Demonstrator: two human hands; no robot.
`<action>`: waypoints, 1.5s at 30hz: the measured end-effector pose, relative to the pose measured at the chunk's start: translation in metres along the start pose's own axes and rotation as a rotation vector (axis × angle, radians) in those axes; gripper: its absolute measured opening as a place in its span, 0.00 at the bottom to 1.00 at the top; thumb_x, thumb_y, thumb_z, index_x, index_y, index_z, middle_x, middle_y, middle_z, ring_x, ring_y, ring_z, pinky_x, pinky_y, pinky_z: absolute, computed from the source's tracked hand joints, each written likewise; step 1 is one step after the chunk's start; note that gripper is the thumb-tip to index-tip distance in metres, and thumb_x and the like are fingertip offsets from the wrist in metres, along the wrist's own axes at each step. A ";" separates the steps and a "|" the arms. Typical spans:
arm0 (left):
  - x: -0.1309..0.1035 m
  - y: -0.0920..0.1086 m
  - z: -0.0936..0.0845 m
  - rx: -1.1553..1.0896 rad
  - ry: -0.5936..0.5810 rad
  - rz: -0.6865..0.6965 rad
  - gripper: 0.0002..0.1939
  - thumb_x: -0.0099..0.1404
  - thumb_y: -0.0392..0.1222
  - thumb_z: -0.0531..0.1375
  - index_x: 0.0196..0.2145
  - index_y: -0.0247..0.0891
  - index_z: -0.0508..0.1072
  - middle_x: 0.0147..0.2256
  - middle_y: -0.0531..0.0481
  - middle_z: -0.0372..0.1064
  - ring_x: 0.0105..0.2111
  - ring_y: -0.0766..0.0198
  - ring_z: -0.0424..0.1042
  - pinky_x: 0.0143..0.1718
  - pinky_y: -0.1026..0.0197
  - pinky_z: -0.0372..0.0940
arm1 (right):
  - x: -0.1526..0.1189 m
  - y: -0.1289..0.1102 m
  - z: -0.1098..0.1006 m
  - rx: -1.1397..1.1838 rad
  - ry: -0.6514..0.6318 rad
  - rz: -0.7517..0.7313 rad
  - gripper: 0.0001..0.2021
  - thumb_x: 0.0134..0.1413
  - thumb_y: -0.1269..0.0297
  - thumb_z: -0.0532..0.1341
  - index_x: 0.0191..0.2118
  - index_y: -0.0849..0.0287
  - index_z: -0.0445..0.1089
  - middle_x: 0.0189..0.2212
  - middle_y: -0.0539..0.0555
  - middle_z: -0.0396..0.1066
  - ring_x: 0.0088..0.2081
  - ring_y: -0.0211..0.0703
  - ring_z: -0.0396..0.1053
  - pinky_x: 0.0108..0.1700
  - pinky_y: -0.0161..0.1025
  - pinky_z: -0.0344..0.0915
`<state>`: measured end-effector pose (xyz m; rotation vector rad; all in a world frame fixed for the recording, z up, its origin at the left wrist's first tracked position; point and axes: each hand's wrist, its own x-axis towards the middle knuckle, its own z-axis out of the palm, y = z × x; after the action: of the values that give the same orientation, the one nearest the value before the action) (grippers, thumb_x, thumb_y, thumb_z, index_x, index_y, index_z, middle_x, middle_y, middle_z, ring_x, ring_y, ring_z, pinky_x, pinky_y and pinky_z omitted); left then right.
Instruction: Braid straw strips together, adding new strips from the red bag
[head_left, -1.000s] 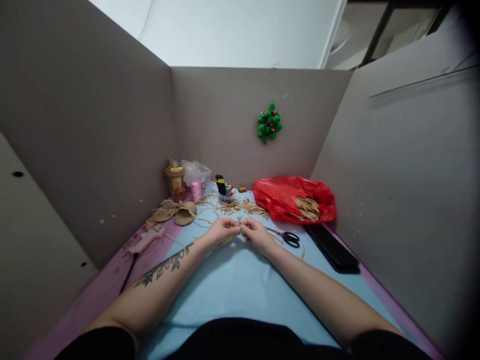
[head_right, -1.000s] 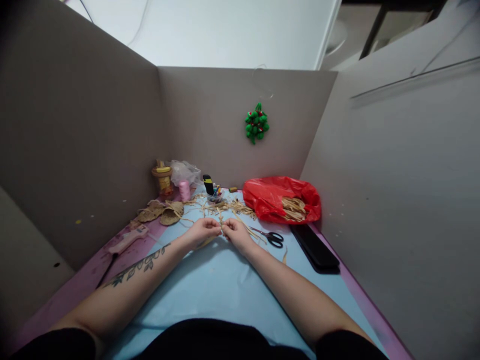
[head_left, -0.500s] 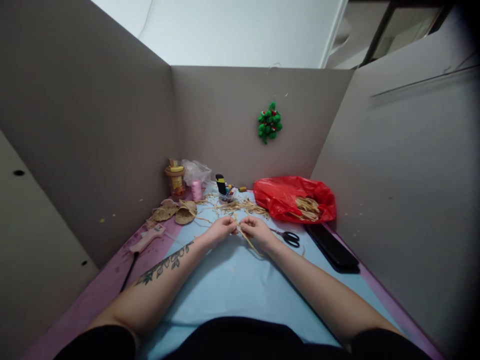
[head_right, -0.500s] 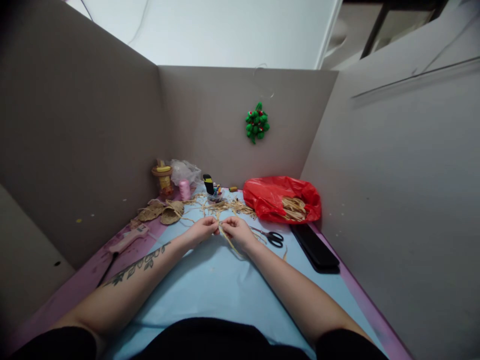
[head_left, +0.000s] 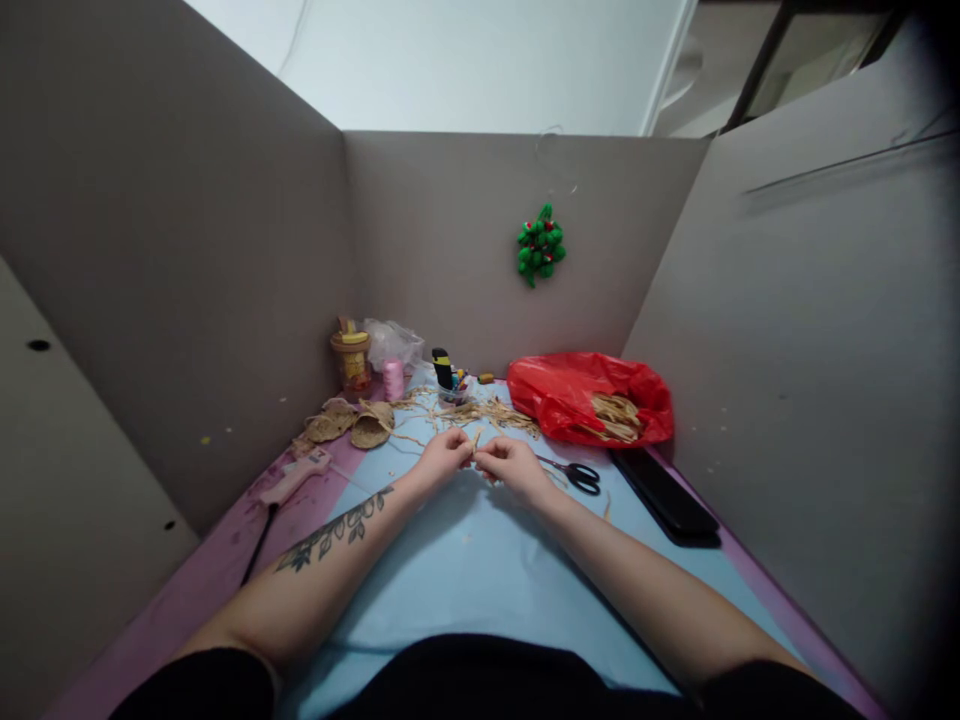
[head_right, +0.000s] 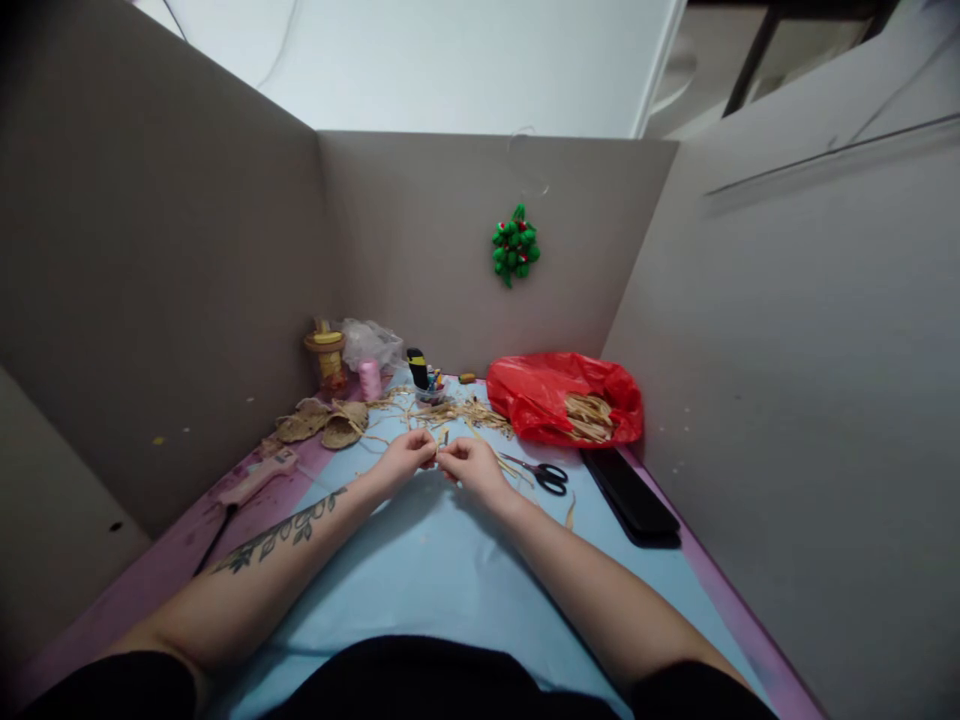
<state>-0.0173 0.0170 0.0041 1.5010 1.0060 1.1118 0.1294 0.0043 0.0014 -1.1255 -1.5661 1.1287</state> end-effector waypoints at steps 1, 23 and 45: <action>-0.001 0.001 0.001 -0.042 0.007 -0.030 0.06 0.48 0.38 0.56 0.20 0.35 0.61 0.15 0.58 0.58 0.18 0.72 0.56 0.22 0.68 0.52 | -0.002 -0.001 0.001 -0.079 0.023 -0.042 0.07 0.41 0.63 0.60 0.21 0.61 0.66 0.14 0.47 0.63 0.18 0.33 0.58 0.22 0.32 0.53; -0.009 0.016 0.011 -0.139 0.014 -0.061 0.08 0.53 0.41 0.55 0.23 0.36 0.57 0.17 0.57 0.59 0.17 0.74 0.57 0.20 0.70 0.51 | 0.003 0.002 -0.003 -0.166 0.169 -0.241 0.07 0.47 0.62 0.58 0.29 0.60 0.67 0.26 0.52 0.68 0.29 0.39 0.64 0.32 0.35 0.59; 0.000 0.000 -0.007 0.047 -0.107 -0.029 0.11 0.51 0.43 0.57 0.30 0.32 0.66 0.22 0.53 0.64 0.22 0.71 0.62 0.25 0.67 0.57 | 0.005 0.011 -0.001 0.150 0.055 -0.030 0.11 0.41 0.61 0.59 0.20 0.58 0.57 0.12 0.44 0.59 0.17 0.32 0.55 0.22 0.32 0.52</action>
<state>-0.0240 0.0187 0.0053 1.5624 0.9825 0.9828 0.1311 0.0115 -0.0080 -1.0218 -1.4271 1.1650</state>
